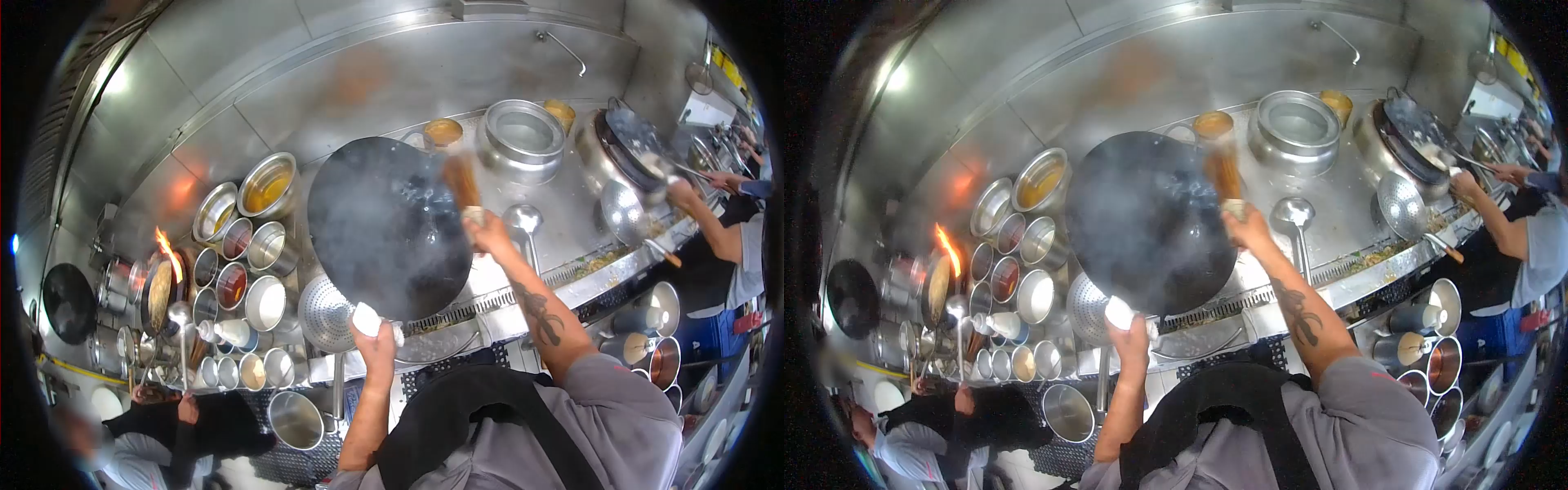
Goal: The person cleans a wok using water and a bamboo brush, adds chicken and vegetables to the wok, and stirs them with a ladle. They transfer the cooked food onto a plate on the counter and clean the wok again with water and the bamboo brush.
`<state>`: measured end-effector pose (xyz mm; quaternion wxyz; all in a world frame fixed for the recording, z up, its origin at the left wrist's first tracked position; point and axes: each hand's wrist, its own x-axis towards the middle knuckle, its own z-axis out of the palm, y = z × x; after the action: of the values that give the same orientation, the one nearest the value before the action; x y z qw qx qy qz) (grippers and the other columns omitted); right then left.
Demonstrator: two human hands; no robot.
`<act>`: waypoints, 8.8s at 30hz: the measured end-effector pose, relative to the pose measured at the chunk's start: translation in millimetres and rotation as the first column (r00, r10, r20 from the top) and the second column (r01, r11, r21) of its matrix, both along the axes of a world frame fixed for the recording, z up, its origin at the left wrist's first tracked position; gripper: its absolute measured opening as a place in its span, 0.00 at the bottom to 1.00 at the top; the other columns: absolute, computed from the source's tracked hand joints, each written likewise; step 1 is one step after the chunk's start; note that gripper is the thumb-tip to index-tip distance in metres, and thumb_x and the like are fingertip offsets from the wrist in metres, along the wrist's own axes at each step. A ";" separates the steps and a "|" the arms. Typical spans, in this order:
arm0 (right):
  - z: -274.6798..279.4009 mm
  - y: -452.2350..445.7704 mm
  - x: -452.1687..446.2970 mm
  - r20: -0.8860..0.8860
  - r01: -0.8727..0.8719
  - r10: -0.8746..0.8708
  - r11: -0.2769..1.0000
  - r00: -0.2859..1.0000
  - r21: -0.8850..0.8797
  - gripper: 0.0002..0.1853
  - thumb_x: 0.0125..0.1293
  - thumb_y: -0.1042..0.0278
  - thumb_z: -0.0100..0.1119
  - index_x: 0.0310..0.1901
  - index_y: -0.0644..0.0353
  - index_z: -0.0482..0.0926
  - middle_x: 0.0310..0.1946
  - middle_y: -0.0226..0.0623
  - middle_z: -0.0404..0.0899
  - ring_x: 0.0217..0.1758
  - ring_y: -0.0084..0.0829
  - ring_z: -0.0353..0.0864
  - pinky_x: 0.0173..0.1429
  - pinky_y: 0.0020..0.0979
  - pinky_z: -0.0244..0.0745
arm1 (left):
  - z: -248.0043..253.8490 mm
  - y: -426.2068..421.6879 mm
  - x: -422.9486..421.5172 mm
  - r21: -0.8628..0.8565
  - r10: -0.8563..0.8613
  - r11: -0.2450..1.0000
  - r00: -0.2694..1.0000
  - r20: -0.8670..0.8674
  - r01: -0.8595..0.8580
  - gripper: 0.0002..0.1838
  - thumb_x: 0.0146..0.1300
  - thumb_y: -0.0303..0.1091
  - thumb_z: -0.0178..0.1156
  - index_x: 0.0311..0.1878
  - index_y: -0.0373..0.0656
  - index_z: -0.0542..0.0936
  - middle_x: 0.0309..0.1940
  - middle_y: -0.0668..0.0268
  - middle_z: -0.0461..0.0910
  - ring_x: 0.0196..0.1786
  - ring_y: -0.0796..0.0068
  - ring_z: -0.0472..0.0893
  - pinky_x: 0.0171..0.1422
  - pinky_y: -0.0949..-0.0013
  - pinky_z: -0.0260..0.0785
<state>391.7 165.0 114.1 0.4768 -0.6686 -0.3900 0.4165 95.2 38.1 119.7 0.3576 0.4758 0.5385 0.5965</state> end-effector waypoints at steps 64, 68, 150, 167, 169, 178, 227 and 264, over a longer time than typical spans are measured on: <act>-14.9 -194.2 -0.3 -0.105 0.075 -0.075 0.997 0.992 0.001 0.02 0.69 0.71 0.54 0.40 0.58 0.73 0.18 0.25 0.69 0.13 0.18 0.66 0.15 0.24 0.59 | -116.6 -44.0 -98.5 -0.561 -0.522 0.826 0.453 -0.722 0.058 0.43 0.50 0.37 0.65 0.66 0.29 0.55 0.46 0.39 0.72 0.48 0.40 0.77 0.51 0.49 0.74; 14.0 -190.2 -32.7 -0.187 0.068 -0.078 0.996 0.979 -0.061 0.02 0.67 0.76 0.53 0.40 0.60 0.74 0.17 0.25 0.69 0.13 0.18 0.67 0.16 0.23 0.61 | -91.0 -40.5 -112.9 -0.634 -0.634 0.761 0.365 -0.682 0.137 0.52 0.47 0.45 0.69 0.69 0.30 0.52 0.47 0.44 0.72 0.48 0.45 0.79 0.50 0.52 0.76; -39.1 -820.3 -475.6 0.153 0.909 -0.898 -0.417 -0.412 0.000 0.08 0.64 0.67 0.61 0.35 0.62 0.76 0.22 0.29 0.71 0.26 0.19 0.70 0.31 0.27 0.67 | -153.5 -518.6 136.0 -0.647 0.305 -0.692 -0.942 0.137 -0.319 0.24 0.65 0.33 0.59 0.61 0.32 0.72 0.39 0.63 0.85 0.42 0.78 0.82 0.47 0.74 0.72; -8.0 -820.8 -480.1 -0.299 0.746 -0.684 -0.596 -0.665 -0.297 0.07 0.68 0.65 0.61 0.35 0.56 0.74 0.14 0.23 0.68 0.12 0.14 0.63 0.15 0.21 0.55 | -118.5 -654.0 207.8 -0.503 0.015 -0.864 -1.000 0.001 -0.014 0.02 0.65 0.27 0.57 0.39 0.41 0.78 0.24 0.71 0.78 0.25 0.84 0.74 0.29 0.76 0.66; -38.2 -812.9 -504.1 -0.313 0.684 -0.614 -0.699 -0.724 -0.211 0.07 0.67 0.67 0.61 0.35 0.57 0.74 0.16 0.22 0.69 0.15 0.13 0.64 0.17 0.21 0.56 | -103.4 -733.9 212.6 -0.423 0.033 -0.906 -0.987 -0.157 0.037 0.07 0.66 0.33 0.58 0.37 0.40 0.80 0.23 0.70 0.80 0.25 0.81 0.76 0.29 0.73 0.68; -28.7 -775.1 -559.4 -0.080 0.418 -0.413 -0.864 -0.907 -0.280 0.07 0.63 0.72 0.63 0.31 0.58 0.74 0.19 0.21 0.70 0.19 0.12 0.64 0.22 0.19 0.59 | -97.9 -1050.5 214.4 -0.409 -0.321 -0.890 -0.915 0.244 0.203 0.10 0.68 0.38 0.57 0.45 0.41 0.75 0.27 0.66 0.77 0.25 0.75 0.78 0.20 0.73 0.67; 4.0 -655.1 -135.0 -0.093 0.753 -0.752 0.657 0.652 -0.036 0.04 0.65 0.77 0.59 0.36 0.60 0.73 0.21 0.22 0.69 0.18 0.13 0.64 0.21 0.21 0.59 | -13.8 -186.4 113.0 -0.287 -0.698 0.124 0.289 0.655 0.950 0.10 0.65 0.22 0.50 0.49 0.38 0.71 0.41 0.60 0.80 0.38 0.70 0.83 0.43 0.65 0.81; 99.5 -55.3 -148.7 -0.242 -0.258 0.236 0.964 0.941 -0.066 0.09 0.62 0.75 0.54 0.44 0.65 0.74 0.22 0.29 0.73 0.17 0.19 0.70 0.19 0.24 0.64 | -29.1 -72.4 -185.2 -0.388 0.190 0.907 0.664 0.723 0.163 0.10 0.63 0.21 0.52 0.47 0.38 0.74 0.38 0.58 0.83 0.34 0.65 0.85 0.39 0.62 0.82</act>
<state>243.0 109.7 213.6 0.4301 -0.5835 -0.3918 0.5667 -90.0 -34.3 90.6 0.6357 0.0963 0.4626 0.6105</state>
